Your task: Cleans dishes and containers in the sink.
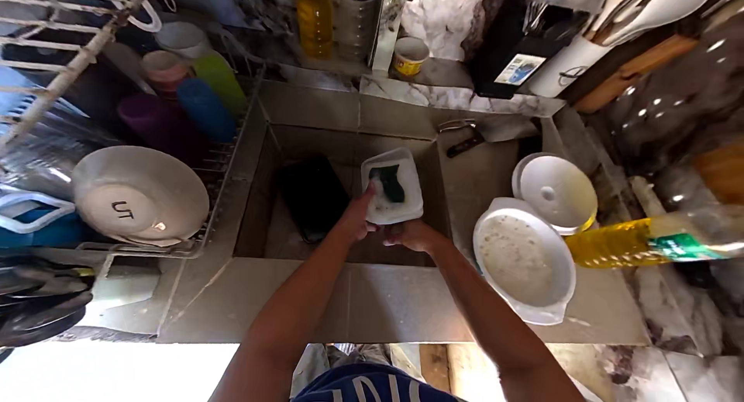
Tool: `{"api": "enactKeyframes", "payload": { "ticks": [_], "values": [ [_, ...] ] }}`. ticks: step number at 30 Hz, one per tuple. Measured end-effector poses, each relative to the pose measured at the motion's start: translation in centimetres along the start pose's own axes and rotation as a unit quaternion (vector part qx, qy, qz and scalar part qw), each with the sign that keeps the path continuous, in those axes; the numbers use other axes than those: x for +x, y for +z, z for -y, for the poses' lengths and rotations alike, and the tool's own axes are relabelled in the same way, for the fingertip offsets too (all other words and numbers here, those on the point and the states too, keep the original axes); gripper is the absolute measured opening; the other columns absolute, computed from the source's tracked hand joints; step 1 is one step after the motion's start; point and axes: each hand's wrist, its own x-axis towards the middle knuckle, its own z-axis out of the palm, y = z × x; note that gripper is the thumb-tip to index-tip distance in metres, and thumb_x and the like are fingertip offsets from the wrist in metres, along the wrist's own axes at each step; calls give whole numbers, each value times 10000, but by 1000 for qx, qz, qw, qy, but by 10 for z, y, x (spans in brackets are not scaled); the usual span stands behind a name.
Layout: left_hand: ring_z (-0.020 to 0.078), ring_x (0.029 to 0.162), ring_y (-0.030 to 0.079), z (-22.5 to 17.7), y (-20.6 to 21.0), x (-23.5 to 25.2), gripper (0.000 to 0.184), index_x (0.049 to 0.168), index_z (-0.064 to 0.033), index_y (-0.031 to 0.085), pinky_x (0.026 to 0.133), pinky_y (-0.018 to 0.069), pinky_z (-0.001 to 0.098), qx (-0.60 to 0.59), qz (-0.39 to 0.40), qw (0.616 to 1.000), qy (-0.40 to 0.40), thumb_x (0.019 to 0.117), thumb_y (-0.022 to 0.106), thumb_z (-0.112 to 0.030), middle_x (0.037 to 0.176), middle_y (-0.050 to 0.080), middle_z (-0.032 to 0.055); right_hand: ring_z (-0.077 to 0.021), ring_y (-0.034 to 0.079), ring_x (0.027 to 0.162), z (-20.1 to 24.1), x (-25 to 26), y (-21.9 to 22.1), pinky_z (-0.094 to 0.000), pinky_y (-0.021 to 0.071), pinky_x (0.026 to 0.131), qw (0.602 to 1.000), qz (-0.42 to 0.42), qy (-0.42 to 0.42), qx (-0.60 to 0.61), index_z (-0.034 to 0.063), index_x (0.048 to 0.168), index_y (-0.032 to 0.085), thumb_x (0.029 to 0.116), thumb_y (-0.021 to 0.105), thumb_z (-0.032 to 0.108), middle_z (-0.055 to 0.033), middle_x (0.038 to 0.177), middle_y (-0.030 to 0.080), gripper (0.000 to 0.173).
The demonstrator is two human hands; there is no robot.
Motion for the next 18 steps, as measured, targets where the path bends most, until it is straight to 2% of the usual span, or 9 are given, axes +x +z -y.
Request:
{"api": "enactKeyframes", "payload": {
  "ticks": [2,3,6,8,11,14,16,18],
  "values": [
    [247,964,639,4,10,3,585,1422,-90,482,775,544,388,-24,3,1000,7,1088,311,-539,1202,626,162,-192,634,1121,-5,-6,0,-313,493,1024,998,-16,-44,30,-118,1269,608,890,720,-14,-215,1208,664,408],
    [231,936,642,4,14,5,569,1410,-86,484,757,544,367,-36,4,999,15,1092,312,-525,1168,636,152,-214,631,1138,-5,-8,-1,-327,488,1034,999,-14,-51,13,-124,1255,617,917,680,-22,-229,1221,660,358],
    [257,1072,639,4,22,9,545,1451,-44,435,896,547,416,-35,0,998,59,1111,317,-453,1267,610,185,-305,633,1182,1,-17,0,-415,462,1080,996,-6,-41,-83,-106,1203,658,1004,546,-26,-252,1239,665,242],
    [275,1172,611,4,24,12,538,1496,-52,405,988,516,446,-6,-16,995,95,1113,346,-425,1351,578,200,-308,662,1116,0,-24,6,-430,488,1033,994,-11,-56,-88,-101,1174,668,1018,502,-26,-248,1180,687,239],
    [325,1247,579,2,19,17,562,1518,-59,389,1043,477,498,49,-50,992,104,1104,381,-439,1409,549,224,-226,667,1006,-1,-42,11,-366,516,943,994,-35,-102,-28,-101,1096,693,995,517,-36,-220,1085,708,213],
    [337,1271,563,0,10,23,584,1525,-72,386,1050,467,518,67,-67,991,97,1095,391,-468,1432,536,225,-130,676,1033,-2,-69,6,-298,529,966,984,-97,-140,57,-91,1047,709,961,565,-41,-160,1082,730,175],
    [319,1273,565,-3,4,25,575,1532,-75,373,1051,474,503,59,-66,990,108,1100,381,-455,1438,530,218,-46,689,982,-13,-82,2,-256,567,928,953,-177,-196,150,-50,975,705,912,588,-58,-50,1006,744,134],
    [313,1261,577,-6,-2,27,560,1517,-62,392,1041,486,499,41,-75,990,111,1106,369,-442,1423,542,217,-41,703,1000,-22,-91,-5,-276,581,942,923,-232,-218,217,13,969,690,897,553,-81,20,1008,759,182]
  ]
}}
